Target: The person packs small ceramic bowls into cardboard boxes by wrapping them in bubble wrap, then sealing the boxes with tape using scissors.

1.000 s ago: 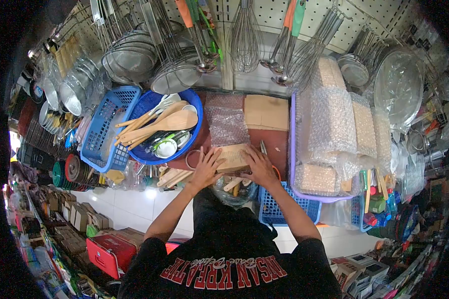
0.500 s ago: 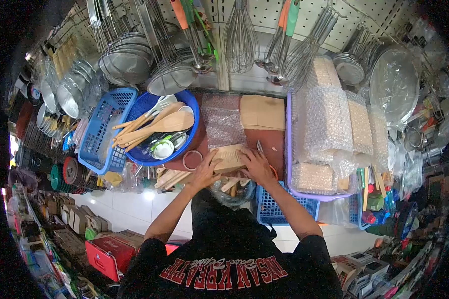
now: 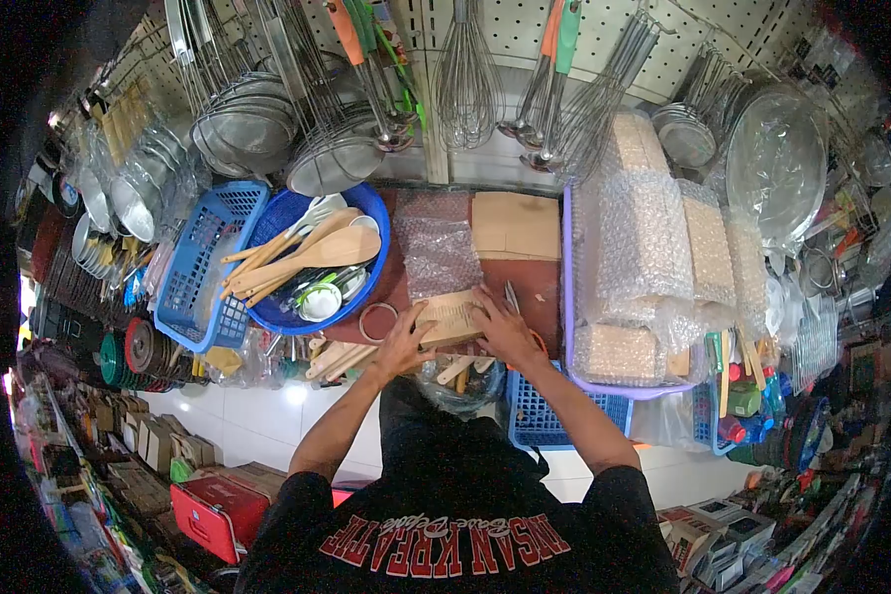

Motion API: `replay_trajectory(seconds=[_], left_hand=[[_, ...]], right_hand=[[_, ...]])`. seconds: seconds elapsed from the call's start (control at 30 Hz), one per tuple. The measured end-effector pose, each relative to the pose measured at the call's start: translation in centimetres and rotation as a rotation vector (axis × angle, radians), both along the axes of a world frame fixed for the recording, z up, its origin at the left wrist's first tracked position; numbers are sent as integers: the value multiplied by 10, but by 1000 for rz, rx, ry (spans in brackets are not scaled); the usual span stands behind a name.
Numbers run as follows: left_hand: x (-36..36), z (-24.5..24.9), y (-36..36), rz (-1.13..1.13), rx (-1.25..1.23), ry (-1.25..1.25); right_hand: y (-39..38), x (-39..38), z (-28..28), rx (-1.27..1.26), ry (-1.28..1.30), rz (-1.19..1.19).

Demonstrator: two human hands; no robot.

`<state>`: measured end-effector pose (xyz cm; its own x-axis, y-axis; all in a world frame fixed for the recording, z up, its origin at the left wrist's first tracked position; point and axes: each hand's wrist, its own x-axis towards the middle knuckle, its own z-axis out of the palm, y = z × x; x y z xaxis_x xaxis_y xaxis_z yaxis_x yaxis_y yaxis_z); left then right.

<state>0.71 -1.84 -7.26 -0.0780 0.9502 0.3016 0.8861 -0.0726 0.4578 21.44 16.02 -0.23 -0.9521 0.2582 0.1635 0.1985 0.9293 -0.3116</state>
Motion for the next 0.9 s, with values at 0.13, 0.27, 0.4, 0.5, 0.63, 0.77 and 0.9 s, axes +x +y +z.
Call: replay_trajectory(seconds=[0.13,0.27,0.4,0.5,0.63,0.77,0.9], left_hand=[[0,3,0,2,-22,10],[2,11,0,-11,-17,-88],[0,2,3,-30,27,-134],[-1,4,3,-40,22,-149],[0,11,1,-34,-6,-167],[8,31,-6,-17,-82,-248],[10,57,-4,-11,-168,-358]], right_hand=[[-2,-2,3,-14,-30,-12],[-3,-2,7,-23,-10,-13],[-9,-5,-1,-55,-82,-41],[-11,-4,-2,-68,-81,-37],[-14,-2,3,-48,-19,-22],[-14,3,31,-108,-197,-6],[-2,-4,47,-175,-303,43]])
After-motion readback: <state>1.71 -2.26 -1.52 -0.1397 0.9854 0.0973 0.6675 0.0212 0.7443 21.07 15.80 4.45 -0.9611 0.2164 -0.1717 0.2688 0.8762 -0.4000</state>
